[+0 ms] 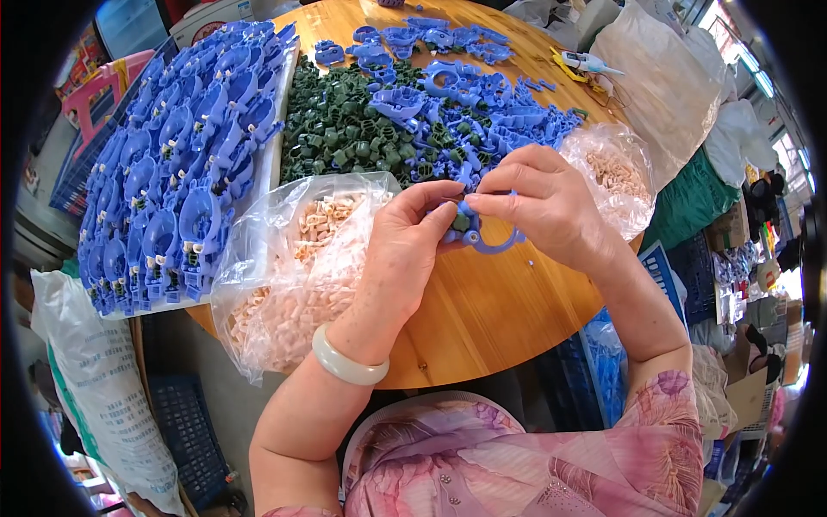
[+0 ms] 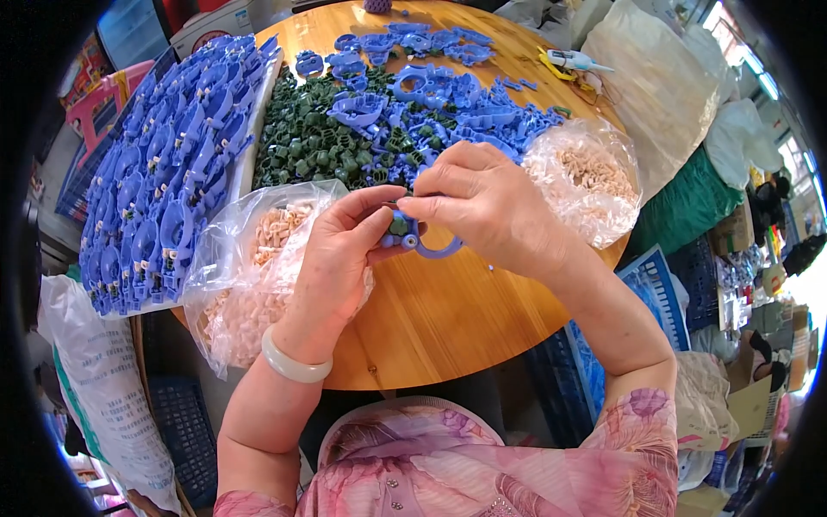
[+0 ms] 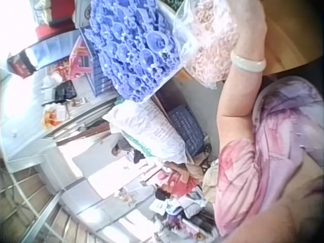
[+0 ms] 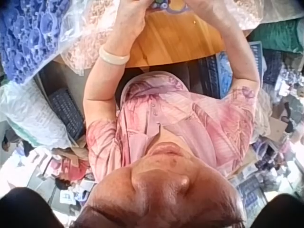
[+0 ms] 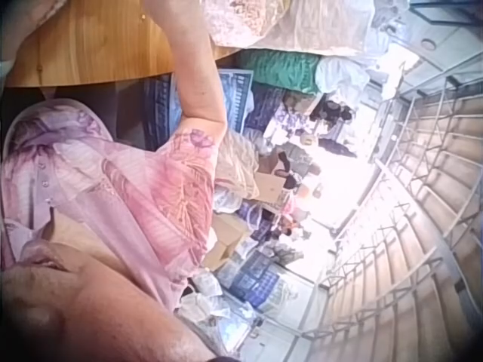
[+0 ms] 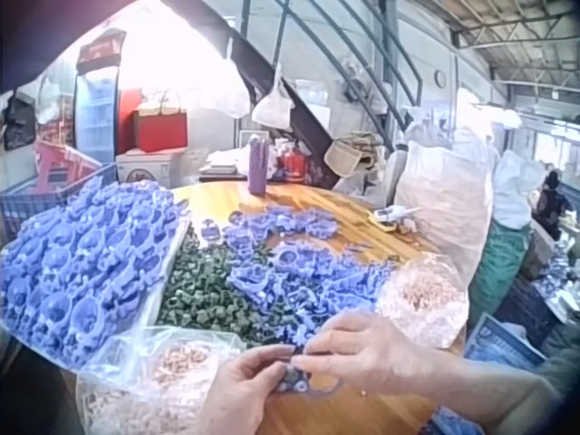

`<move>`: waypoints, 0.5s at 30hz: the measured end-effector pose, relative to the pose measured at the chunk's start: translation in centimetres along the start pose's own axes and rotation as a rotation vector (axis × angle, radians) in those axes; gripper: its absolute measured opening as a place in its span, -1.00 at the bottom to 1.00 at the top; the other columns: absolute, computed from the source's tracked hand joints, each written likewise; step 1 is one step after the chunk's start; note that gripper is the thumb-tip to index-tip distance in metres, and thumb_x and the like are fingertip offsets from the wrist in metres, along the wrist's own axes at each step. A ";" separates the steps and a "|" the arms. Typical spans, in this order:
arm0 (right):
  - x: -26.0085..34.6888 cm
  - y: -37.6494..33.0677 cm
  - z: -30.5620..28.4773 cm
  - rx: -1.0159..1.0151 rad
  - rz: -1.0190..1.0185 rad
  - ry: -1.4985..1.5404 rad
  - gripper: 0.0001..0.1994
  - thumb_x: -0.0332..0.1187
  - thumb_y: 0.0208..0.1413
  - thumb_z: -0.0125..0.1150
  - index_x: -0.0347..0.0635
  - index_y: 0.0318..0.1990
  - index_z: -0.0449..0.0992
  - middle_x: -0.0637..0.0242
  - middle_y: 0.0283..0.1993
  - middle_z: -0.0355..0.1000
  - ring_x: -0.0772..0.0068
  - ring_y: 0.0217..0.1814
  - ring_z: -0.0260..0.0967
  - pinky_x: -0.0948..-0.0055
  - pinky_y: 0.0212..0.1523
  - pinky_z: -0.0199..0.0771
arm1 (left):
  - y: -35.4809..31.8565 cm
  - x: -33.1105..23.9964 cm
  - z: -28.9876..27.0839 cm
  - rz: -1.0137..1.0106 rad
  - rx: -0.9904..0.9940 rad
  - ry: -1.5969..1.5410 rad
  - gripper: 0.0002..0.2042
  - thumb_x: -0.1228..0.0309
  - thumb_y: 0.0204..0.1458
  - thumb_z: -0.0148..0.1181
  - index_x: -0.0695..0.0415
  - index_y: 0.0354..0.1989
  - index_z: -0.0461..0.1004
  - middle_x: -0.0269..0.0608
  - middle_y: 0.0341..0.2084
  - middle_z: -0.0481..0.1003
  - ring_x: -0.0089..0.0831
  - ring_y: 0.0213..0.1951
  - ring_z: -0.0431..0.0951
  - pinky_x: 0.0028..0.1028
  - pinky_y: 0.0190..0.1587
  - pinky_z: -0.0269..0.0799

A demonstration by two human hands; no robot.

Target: Assembling small green and pink plastic components into blue circular frames.

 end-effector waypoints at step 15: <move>-0.9 -0.7 1.3 -0.040 0.176 0.244 -0.76 -0.48 -0.22 0.29 -0.09 -0.29 0.56 0.40 -0.33 0.48 0.36 -0.26 0.38 0.41 -0.25 0.43 | 0.1 0.1 0.1 0.000 -0.041 0.048 -0.78 0.56 0.10 0.01 0.25 -0.07 0.40 -0.22 -0.36 0.50 -0.44 -0.32 0.57 -0.49 -0.28 0.54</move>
Point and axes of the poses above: each hand's wrist, its own y-axis towards the middle knuckle, its own z-axis out of the palm, x = y × z, the point moved 2 cm from there along y, towards the middle knuckle
